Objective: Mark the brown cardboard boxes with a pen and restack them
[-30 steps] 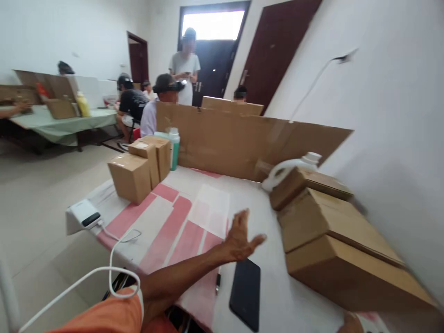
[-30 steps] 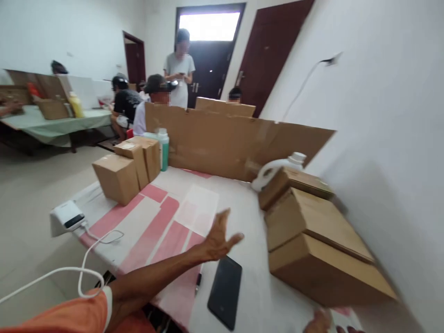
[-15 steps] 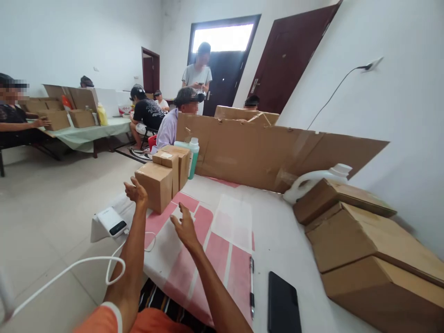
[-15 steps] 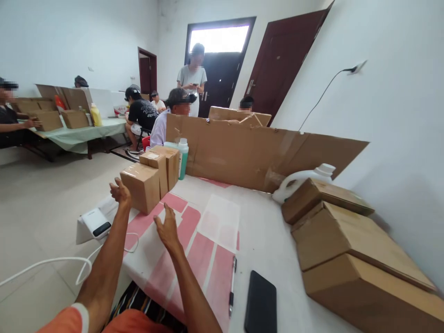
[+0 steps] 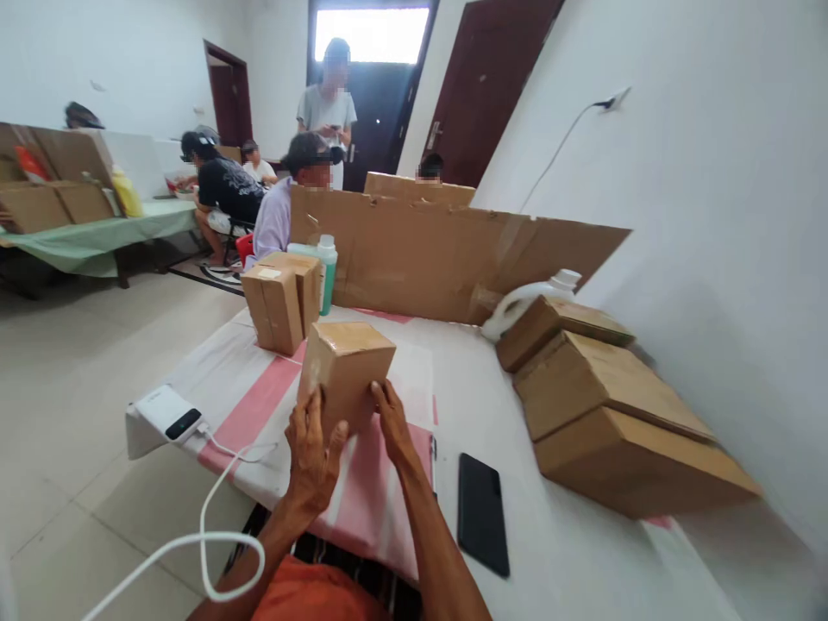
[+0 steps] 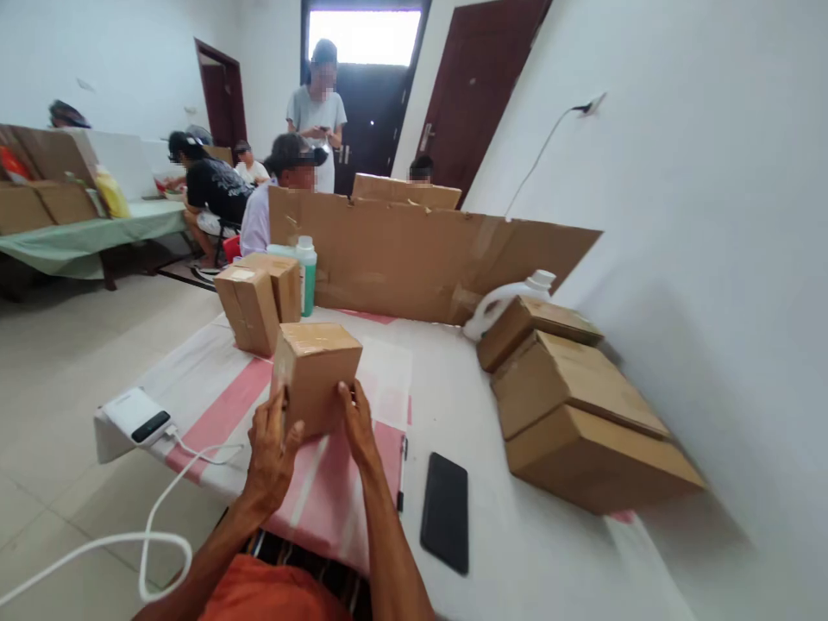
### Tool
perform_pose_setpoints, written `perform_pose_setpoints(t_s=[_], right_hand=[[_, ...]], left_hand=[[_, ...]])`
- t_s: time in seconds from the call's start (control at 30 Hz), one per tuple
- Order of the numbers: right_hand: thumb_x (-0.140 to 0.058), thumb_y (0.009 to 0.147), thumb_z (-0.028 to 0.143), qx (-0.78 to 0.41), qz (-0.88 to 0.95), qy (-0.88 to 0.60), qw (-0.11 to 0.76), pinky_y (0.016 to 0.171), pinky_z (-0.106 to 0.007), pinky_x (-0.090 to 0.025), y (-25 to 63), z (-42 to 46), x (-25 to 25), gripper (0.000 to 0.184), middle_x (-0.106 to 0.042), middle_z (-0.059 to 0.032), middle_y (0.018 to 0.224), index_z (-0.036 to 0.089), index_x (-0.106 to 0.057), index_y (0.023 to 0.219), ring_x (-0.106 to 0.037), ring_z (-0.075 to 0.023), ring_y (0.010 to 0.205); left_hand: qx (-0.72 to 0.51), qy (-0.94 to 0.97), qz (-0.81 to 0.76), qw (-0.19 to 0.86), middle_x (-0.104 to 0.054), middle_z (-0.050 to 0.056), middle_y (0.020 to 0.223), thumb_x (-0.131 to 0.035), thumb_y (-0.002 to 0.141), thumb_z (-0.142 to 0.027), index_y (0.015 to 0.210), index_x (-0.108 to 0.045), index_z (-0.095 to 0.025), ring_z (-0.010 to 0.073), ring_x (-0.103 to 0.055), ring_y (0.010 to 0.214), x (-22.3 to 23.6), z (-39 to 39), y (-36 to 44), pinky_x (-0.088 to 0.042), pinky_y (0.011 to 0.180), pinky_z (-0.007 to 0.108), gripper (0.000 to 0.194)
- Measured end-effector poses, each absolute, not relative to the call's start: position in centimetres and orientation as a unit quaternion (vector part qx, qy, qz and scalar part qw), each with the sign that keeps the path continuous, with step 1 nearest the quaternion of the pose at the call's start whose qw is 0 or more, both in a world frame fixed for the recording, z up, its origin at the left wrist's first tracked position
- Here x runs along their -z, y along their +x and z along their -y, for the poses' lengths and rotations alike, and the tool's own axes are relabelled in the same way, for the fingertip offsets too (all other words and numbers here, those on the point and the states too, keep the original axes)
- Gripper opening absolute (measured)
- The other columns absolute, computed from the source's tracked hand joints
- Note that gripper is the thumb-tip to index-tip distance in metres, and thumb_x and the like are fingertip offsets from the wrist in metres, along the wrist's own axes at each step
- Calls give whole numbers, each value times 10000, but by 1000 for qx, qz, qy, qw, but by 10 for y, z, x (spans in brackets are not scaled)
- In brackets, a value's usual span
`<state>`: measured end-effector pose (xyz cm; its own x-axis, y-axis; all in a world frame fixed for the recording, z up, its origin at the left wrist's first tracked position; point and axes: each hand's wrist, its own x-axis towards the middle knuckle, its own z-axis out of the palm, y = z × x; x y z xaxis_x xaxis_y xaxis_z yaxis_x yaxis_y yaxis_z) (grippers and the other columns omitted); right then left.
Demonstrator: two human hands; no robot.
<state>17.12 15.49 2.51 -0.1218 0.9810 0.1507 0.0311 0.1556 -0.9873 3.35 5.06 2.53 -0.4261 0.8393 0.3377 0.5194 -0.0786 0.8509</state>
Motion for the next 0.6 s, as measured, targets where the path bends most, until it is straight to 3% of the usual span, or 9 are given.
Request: perform_pose_setpoints(t_s=[0.1,0.17,0.23,0.33,0.47,0.6], right_hand=[[-586,930,797,-450,564,-491,488,935,-406,-544,225,-145,-30,597,-786,-78,1048,215,-716,974,-673,-294,1032],[-587,916,819,-438,564,-511,479,996,-432,-527,242,-142,-30,626,-796,-92,1096,217,-743,986,-677,-317,1098],[-617,895,816,-455,540,-521,480,1083,-471,-508,245,-142,-27,659,-768,-119,1319,231,-758,1162,-659,-350,1266],[-647,882,799,-542,470,-488,497,1154,-528,-493,236,-142,-15,779,-627,-135,1584,265,-653,1448,-601,-366,1434],[-617,911,801,-623,439,-399,510,1204,-540,-478,220,-137,4,894,-500,-142,1703,271,-497,1620,-529,-347,1531],[-751,834,772,-611,505,-405,456,1299,-528,-373,204,-126,16,1075,-354,-160,1786,269,-370,1705,-407,-336,1621]], left_hand=[[-501,614,-594,138,-585,180,1479,-408,1085,-624,1621,-503,-206,346,-546,1417,-32,-29,51,-404,1218,586,686],[-501,637,-574,115,-628,181,1390,-378,1082,-661,1575,-571,-184,343,-586,1343,-41,-33,47,-439,1183,574,712],[-506,640,-569,106,-665,178,1329,-335,1085,-682,1526,-630,-178,339,-611,1295,-46,-46,38,-461,1159,570,732],[-526,622,-561,145,-686,165,1410,-317,1091,-695,1486,-667,-207,327,-595,1381,-44,-72,19,-433,1223,561,720],[-563,555,-565,235,-615,162,1580,-419,1008,-823,1530,-613,-221,326,-528,1519,-25,-101,-2,-353,1317,541,820],[-574,502,-589,266,-561,165,1641,-348,1031,-814,1614,-499,-241,303,-490,1573,-4,-113,-11,-394,1296,516,832]])
